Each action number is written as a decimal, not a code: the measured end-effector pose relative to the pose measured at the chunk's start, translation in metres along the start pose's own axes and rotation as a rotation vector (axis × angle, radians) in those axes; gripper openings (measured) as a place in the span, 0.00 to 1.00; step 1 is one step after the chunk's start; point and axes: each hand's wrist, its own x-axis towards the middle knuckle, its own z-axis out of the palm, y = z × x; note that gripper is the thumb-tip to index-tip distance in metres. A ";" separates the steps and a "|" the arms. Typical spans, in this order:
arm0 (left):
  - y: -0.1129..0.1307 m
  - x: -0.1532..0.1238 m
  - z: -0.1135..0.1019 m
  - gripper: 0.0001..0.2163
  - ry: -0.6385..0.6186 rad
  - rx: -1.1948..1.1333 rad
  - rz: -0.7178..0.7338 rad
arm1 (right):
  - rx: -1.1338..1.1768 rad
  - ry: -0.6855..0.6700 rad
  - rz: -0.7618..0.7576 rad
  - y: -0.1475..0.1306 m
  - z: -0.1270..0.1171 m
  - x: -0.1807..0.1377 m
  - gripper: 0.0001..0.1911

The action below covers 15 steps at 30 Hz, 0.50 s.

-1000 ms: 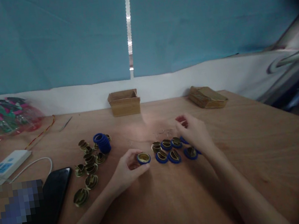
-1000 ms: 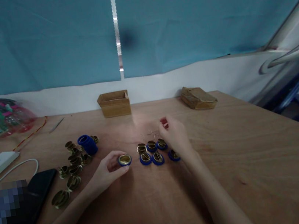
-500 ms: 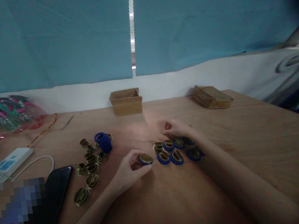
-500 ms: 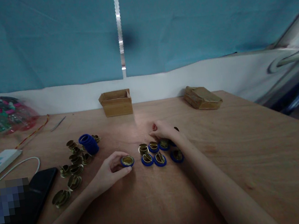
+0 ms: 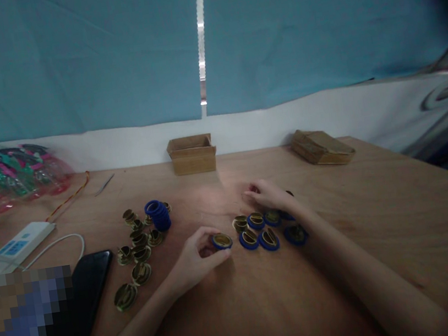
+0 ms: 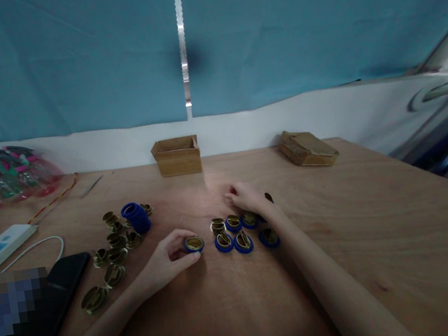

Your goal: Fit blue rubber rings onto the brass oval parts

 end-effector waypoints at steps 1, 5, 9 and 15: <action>0.000 0.000 0.000 0.14 -0.002 0.005 0.005 | 0.008 0.019 -0.005 -0.001 -0.002 -0.001 0.09; 0.001 0.000 0.000 0.15 -0.010 0.016 0.006 | 0.044 0.088 -0.014 -0.006 -0.014 -0.009 0.09; 0.000 0.000 0.000 0.15 -0.007 0.020 0.013 | 0.097 0.140 -0.040 -0.012 -0.024 -0.021 0.09; 0.001 0.001 0.000 0.14 -0.002 0.006 0.015 | 0.205 0.199 -0.044 -0.016 -0.028 -0.030 0.10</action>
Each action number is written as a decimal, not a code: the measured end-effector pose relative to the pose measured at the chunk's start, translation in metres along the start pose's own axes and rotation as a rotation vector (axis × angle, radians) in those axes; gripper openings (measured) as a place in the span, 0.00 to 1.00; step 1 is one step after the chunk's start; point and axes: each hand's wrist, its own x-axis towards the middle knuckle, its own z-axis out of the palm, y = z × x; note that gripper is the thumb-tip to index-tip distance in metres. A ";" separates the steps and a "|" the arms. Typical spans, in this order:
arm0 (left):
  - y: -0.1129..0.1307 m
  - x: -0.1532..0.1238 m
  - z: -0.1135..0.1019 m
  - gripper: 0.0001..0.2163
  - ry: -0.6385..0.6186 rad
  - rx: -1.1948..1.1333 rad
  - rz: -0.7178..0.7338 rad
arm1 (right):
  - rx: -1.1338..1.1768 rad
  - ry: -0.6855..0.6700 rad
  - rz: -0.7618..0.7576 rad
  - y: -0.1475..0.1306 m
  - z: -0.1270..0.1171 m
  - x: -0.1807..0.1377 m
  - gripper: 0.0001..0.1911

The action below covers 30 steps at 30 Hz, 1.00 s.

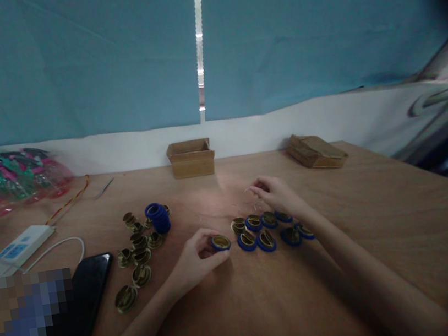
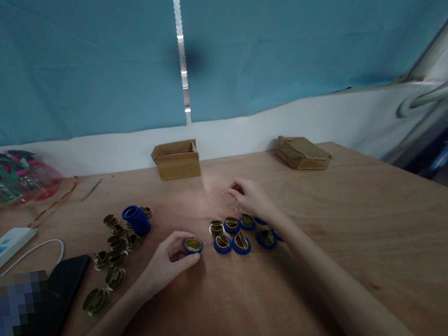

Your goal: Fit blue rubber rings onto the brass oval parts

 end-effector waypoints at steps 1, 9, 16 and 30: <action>0.000 0.000 0.000 0.14 0.003 -0.005 -0.001 | -0.019 0.003 0.009 0.001 0.000 0.001 0.10; -0.005 0.002 -0.001 0.15 0.006 0.004 0.006 | -0.064 -0.067 0.028 0.018 0.011 0.001 0.10; -0.008 0.002 -0.001 0.15 0.003 0.016 0.008 | -0.086 -0.112 0.041 0.018 0.014 0.000 0.06; -0.004 0.002 0.000 0.15 0.009 0.012 0.015 | -0.158 0.061 0.098 0.022 0.023 -0.003 0.09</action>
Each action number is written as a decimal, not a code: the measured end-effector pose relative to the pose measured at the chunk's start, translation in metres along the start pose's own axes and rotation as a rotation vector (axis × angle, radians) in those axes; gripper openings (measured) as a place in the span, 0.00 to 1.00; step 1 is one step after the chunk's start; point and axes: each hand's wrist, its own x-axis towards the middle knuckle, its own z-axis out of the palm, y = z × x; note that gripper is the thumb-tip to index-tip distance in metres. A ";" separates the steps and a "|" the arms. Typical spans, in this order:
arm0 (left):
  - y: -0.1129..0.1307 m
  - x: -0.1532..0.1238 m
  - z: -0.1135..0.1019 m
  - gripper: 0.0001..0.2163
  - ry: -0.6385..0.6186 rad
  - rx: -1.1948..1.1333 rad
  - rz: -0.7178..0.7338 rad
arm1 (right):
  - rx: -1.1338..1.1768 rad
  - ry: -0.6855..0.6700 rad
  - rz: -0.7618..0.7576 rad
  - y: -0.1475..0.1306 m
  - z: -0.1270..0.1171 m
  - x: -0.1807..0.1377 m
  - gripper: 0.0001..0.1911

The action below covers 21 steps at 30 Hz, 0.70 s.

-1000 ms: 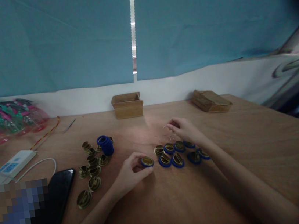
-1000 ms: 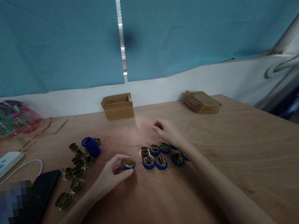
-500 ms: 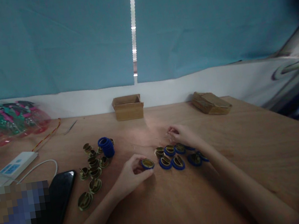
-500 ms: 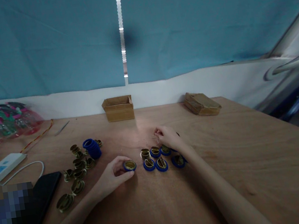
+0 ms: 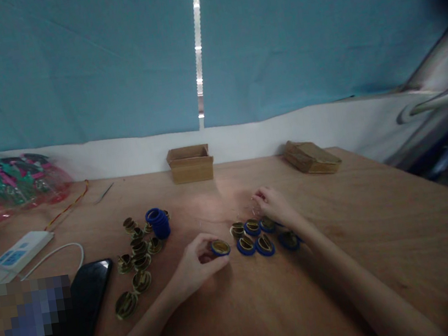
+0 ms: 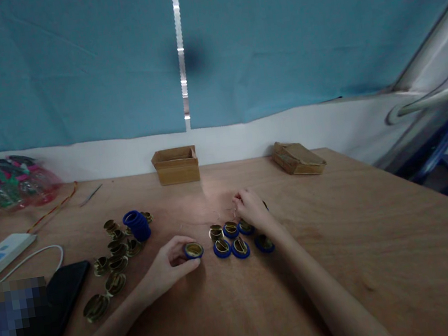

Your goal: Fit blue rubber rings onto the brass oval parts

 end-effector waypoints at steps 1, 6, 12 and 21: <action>0.001 0.000 0.000 0.15 0.009 -0.001 0.008 | 0.009 0.018 -0.001 -0.003 -0.004 -0.002 0.09; 0.002 0.001 -0.001 0.17 0.125 0.003 0.060 | 0.170 0.035 -0.113 -0.034 -0.021 -0.026 0.09; -0.002 0.001 -0.002 0.18 0.220 -0.003 0.102 | 0.725 -0.364 -0.137 -0.076 -0.015 -0.062 0.14; 0.002 -0.005 0.000 0.20 0.199 0.119 0.217 | 1.312 -0.623 0.115 -0.086 -0.004 -0.076 0.16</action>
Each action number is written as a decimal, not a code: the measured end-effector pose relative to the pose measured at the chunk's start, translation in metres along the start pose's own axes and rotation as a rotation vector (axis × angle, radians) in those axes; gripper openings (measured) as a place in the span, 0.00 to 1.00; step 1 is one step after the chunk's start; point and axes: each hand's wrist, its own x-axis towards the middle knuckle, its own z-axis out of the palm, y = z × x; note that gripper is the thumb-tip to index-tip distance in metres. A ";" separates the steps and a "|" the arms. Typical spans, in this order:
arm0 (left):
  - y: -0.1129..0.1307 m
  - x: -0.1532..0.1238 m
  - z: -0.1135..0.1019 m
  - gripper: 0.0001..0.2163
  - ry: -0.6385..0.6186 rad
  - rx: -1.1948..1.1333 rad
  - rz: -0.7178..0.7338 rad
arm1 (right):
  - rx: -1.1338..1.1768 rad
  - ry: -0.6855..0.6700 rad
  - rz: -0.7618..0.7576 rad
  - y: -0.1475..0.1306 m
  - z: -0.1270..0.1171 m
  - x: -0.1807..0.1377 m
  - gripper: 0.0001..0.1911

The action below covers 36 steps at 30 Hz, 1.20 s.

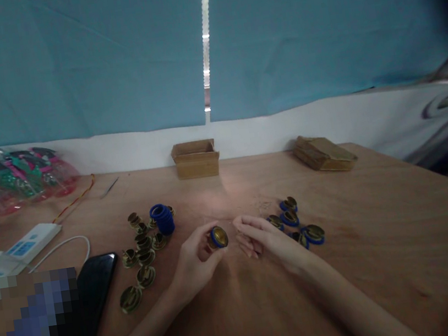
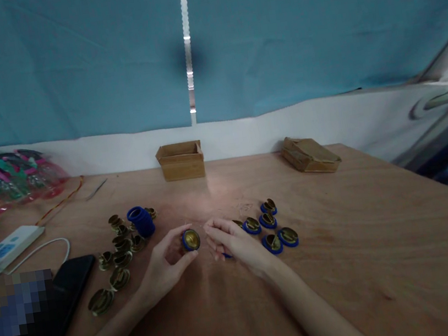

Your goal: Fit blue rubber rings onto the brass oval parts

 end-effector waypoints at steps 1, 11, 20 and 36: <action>0.000 0.000 -0.001 0.21 -0.002 0.049 0.041 | 0.045 0.002 0.016 0.003 0.001 0.001 0.16; -0.002 -0.006 -0.003 0.24 -0.028 0.294 0.269 | 0.152 -0.031 0.053 0.019 0.006 0.007 0.16; 0.003 -0.006 -0.004 0.22 0.012 0.351 0.336 | 0.096 -0.014 0.022 0.019 0.010 0.007 0.13; -0.002 -0.008 -0.004 0.23 0.006 0.409 0.327 | 0.070 0.132 -0.109 0.035 0.022 0.017 0.14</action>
